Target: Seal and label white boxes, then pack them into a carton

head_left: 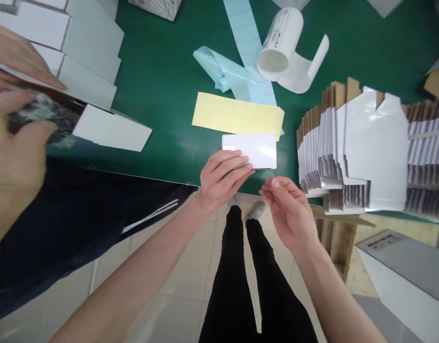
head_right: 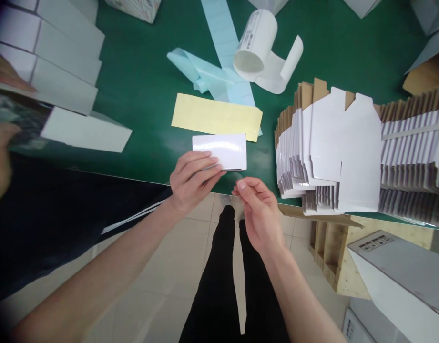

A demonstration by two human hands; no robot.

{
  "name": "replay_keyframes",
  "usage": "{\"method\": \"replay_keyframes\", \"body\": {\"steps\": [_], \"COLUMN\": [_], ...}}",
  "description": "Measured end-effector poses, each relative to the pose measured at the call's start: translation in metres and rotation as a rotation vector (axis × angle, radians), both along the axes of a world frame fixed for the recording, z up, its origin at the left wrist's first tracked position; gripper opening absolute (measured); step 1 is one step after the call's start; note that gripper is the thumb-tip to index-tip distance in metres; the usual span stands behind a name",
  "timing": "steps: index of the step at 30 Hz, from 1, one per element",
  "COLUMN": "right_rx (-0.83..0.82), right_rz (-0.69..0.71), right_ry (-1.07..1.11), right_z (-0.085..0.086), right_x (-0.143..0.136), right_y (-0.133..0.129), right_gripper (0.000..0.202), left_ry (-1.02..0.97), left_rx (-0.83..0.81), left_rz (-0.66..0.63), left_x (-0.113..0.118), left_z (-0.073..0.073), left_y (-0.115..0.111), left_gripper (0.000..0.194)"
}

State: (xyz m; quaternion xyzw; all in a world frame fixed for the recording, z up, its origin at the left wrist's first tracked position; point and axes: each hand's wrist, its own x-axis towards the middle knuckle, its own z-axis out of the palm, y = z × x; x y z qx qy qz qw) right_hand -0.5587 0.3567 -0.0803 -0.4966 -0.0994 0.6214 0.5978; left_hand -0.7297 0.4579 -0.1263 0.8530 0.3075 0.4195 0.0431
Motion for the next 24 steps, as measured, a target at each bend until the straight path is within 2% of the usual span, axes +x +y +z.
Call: {"method": "replay_keyframes", "body": {"steps": [4, 10, 16, 24], "right_rx": [0.042, 0.061, 0.066, 0.023], "right_rz": [-0.027, -0.106, -0.169, -0.206], "right_ry": [0.049, -0.055, -0.184, -0.161], "right_z": [-0.003, -0.006, -0.01, -0.009], "right_x": [-0.011, -0.033, -0.049, -0.053], "right_y": [0.01, 0.019, 0.025, 0.029], "right_gripper": [0.007, 0.006, 0.004, 0.006], "left_ry": [-0.043, -0.058, -0.189, -0.118], "left_rx": [-0.003, -0.029, -0.091, -0.041], "left_rz": [-0.035, -0.017, -0.01, 0.007], "left_x": [-0.001, -0.002, 0.0, -0.002], "left_z": [-0.003, -0.002, -0.002, -0.009], "left_y": [0.002, 0.002, 0.0, 0.003], "left_gripper": [0.038, 0.033, 0.053, 0.05]}}
